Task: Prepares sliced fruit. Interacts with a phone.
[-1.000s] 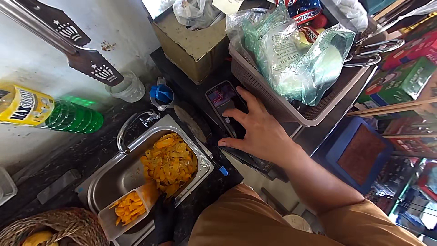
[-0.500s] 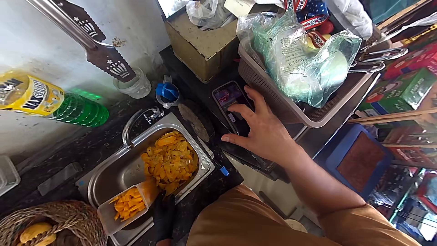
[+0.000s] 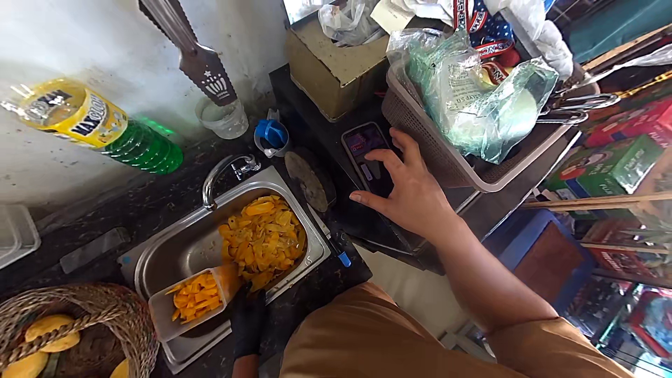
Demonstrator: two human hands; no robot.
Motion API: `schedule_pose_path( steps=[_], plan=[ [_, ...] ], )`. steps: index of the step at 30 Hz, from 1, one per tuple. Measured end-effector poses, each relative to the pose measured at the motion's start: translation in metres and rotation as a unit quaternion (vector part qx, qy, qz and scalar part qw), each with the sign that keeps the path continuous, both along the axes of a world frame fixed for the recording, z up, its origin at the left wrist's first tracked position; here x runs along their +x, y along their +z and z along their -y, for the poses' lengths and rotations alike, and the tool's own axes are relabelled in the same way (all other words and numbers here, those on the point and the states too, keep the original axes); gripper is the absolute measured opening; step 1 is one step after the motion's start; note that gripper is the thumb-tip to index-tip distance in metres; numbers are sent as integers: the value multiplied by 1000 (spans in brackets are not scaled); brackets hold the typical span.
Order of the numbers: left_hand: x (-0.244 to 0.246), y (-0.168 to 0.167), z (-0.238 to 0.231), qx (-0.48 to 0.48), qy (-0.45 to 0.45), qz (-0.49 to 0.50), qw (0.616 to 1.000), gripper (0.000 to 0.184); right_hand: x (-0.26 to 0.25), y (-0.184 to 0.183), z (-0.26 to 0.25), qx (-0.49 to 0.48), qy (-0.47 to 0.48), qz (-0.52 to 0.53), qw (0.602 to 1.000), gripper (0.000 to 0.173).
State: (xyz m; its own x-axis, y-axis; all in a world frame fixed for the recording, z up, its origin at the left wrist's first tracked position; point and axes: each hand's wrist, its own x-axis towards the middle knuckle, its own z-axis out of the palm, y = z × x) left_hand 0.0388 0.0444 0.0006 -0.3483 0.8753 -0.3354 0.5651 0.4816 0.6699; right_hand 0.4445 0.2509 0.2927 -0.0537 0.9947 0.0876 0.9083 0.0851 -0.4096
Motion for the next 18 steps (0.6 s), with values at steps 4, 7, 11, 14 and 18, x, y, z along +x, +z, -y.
schedule_pose_path(
  steps=[4, 7, 11, 14, 18],
  plan=[
    [6, 14, -5, -22, -4, 15, 1000, 53, 2, 15, 2, -8, 16, 20, 1000, 83],
    [-7, 18, -4, -28, 14, 42, 999, 54, -11, 40, 14, -8, 64, 36, 997, 84],
    [-7, 29, -14, -27, 48, 107, 993, 55, -46, 49, 64, 113, 181, -160, 964, 29],
    [2, 32, -14, -17, 47, 136, 989, 56, -85, -13, 98, -50, 210, -223, 951, 30],
    [-3, 75, -20, 53, -7, 128, 990, 39, -101, -135, 99, -296, 124, -22, 947, 55]
  ],
)
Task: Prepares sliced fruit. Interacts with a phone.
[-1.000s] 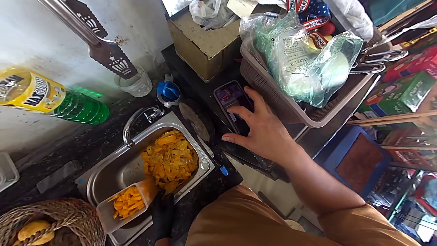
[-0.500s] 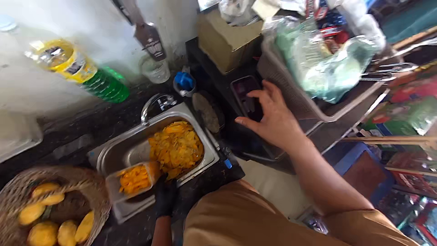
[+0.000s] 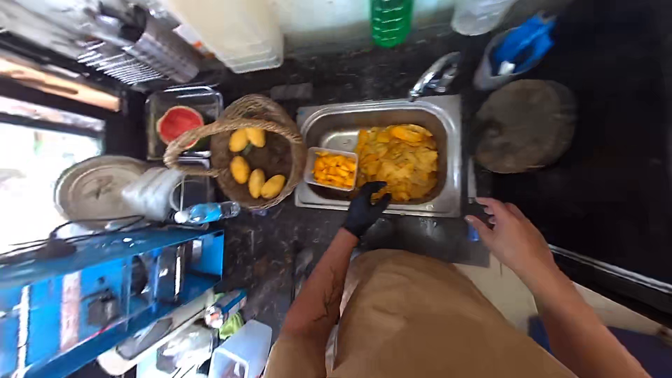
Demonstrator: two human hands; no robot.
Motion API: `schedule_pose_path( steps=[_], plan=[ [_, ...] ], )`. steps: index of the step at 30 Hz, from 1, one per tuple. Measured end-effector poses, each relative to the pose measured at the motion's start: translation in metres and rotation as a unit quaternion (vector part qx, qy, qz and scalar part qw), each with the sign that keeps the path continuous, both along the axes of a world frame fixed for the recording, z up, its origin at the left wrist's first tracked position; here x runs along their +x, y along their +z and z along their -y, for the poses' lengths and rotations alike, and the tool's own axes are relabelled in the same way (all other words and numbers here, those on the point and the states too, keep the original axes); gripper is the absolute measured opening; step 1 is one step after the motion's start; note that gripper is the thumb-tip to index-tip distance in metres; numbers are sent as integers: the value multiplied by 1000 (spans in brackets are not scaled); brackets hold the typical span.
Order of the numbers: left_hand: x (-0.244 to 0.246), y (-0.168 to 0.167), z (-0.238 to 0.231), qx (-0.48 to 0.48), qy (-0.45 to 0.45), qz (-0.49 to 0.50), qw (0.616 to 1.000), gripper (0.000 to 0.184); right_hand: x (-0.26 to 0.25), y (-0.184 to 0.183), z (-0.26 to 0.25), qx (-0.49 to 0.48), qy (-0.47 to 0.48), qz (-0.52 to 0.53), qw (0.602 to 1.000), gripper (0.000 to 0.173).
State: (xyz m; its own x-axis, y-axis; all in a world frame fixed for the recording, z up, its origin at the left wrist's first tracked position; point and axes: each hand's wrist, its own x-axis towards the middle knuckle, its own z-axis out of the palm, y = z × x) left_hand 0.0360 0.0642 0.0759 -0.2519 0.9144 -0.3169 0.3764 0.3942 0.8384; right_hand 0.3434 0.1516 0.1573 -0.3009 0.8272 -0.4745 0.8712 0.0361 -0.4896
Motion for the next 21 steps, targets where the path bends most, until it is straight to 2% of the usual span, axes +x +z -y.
schedule_pose_path(
  steps=[3, 7, 9, 12, 16, 19, 20, 21],
  plan=[
    [-42, 37, 7, 81, 31, -30, 996, 33, 5, -46, 8, 7, -48, 38, 998, 55],
    [-147, 65, 28, 108, 168, -59, 978, 34, 10, -74, 16, 2, -73, 63, 995, 54],
    [-199, 70, 36, 82, 245, -62, 964, 35, 8, -81, 15, -2, -99, 80, 992, 51],
    [-262, 68, 40, 7, 296, -92, 951, 36, 1, -82, 13, -23, -142, 92, 985, 49],
    [-324, 43, 12, -121, 274, -170, 939, 57, 1, -67, 17, -68, -197, 27, 978, 56],
    [-341, 33, -15, -148, 267, -221, 926, 66, -7, -39, 27, -141, -216, -34, 966, 64],
    [-332, 53, -30, -197, 226, -191, 935, 62, -12, -25, 32, -172, -215, -53, 960, 62],
    [-320, 93, -55, -298, 143, -101, 939, 56, -22, -14, 37, -204, -203, -74, 955, 60]
  ],
)
